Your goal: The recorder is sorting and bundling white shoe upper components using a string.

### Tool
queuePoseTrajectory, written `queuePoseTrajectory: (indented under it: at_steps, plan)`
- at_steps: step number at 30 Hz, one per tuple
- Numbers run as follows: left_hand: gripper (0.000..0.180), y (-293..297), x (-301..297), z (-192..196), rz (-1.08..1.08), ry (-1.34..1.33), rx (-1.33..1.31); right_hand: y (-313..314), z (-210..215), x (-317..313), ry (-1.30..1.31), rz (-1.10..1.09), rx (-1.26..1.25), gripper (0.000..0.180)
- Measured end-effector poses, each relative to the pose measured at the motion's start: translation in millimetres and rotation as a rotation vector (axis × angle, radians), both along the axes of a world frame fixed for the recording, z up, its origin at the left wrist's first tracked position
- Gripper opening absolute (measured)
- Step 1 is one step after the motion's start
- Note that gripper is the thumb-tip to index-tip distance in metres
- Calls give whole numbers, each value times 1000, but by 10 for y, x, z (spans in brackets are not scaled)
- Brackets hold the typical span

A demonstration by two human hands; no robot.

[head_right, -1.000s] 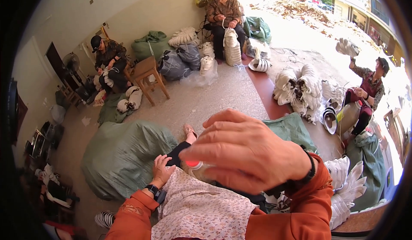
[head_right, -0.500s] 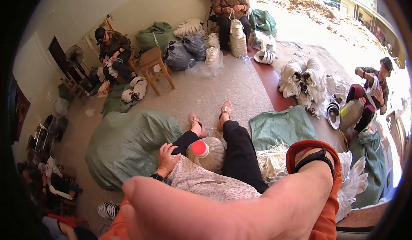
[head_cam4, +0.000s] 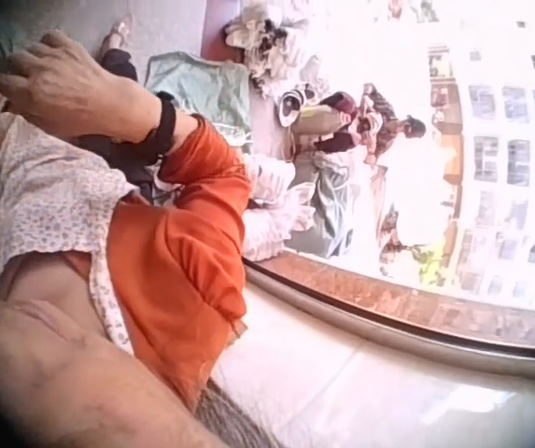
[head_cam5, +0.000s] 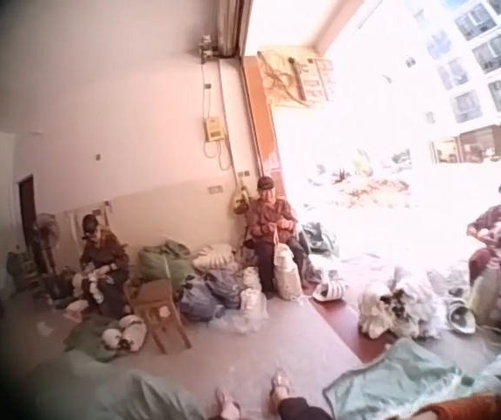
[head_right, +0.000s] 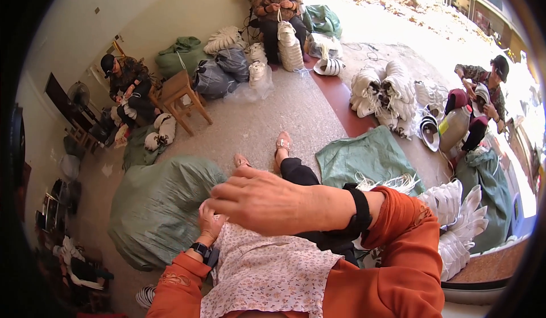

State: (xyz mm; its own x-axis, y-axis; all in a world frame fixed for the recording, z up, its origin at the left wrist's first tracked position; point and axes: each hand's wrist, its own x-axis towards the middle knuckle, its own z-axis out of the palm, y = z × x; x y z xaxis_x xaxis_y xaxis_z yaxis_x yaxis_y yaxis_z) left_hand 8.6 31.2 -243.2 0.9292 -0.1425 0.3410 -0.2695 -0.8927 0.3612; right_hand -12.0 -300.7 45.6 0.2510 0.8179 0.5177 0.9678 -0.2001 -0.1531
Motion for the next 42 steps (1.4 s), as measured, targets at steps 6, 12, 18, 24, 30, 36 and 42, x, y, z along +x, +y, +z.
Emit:
queuePoseTrajectory:
  at_steps: [6, 12, 18, 24, 30, 36, 42]
  plan:
    - [44, 214, -239, 162, 82, 8, 18, -288, -1340, 563, 49, -376, -326, 52]
    - [42, 121, -221, 288, 85, 13, 8, -409, -2416, 951, 575, -660, -134, 70]
    - [42, 133, -220, 254, 97, 26, 11, -148, -2630, 1035, 575, -902, -54, 52]
    - [42, 133, -226, 249, 111, 26, 27, -184, -2744, 1148, 635, -1043, 39, 42]
    - [43, 156, -210, 173, 120, 22, 31, -154, -2790, 1046, 490, -1046, 84, 35]
    - [43, 159, -215, 162, 127, 7, 55, -205, -2832, 1049, 445, -997, 60, 40]
    - [43, 154, -227, 196, 127, 38, 44, -202, -2677, 999, 479, -961, -22, 49]
